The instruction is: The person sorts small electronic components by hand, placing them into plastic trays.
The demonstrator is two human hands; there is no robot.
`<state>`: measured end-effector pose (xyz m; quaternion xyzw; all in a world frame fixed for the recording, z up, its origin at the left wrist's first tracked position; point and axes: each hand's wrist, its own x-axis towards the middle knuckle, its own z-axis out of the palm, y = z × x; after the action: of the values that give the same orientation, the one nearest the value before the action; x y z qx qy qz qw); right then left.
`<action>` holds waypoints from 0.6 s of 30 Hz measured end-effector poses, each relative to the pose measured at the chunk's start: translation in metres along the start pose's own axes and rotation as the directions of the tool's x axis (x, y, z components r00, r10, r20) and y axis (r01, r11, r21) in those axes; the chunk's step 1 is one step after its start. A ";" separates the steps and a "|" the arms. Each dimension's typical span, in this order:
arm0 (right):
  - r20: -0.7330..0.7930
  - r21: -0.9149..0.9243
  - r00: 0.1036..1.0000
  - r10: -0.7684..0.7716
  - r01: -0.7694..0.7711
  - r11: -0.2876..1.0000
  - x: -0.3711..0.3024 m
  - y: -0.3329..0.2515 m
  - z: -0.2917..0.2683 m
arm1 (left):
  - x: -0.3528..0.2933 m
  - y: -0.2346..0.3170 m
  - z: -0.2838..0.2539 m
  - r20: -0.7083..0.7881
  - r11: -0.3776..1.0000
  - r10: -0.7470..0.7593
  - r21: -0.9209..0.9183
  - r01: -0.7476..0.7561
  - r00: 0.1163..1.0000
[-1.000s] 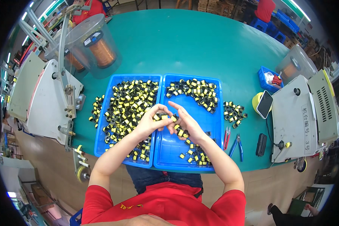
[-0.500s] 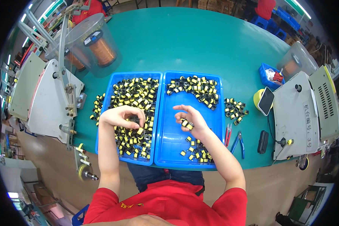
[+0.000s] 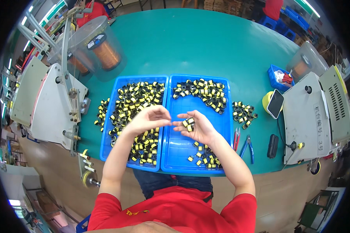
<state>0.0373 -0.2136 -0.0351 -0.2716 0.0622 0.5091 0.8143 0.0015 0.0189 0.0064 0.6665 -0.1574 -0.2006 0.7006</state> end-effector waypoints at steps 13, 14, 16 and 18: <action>0.029 -0.102 0.996 -0.080 0.082 0.991 -0.004 0.005 0.026 | 0.008 -0.026 0.039 -0.109 0.742 0.311 0.649 -0.170 0.944; 0.022 -0.133 0.997 -0.078 0.081 0.988 -0.004 0.005 0.029 | 0.008 -0.026 0.039 -0.141 0.776 0.299 0.611 -0.155 0.944; -0.021 -0.134 0.998 -0.053 0.050 0.990 -0.004 0.005 0.033 | 0.007 -0.027 0.040 -0.175 0.809 0.286 0.571 -0.140 0.942; -0.065 -0.133 0.997 -0.032 0.023 0.991 -0.004 0.004 0.034 | 0.008 -0.028 0.039 -0.208 0.865 0.180 0.499 -0.054 0.962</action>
<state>0.0258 -0.1981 -0.0068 -0.3427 0.0516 0.4917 0.7988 -0.0131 -0.0202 -0.0198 0.8305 -0.1547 -0.0266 0.5345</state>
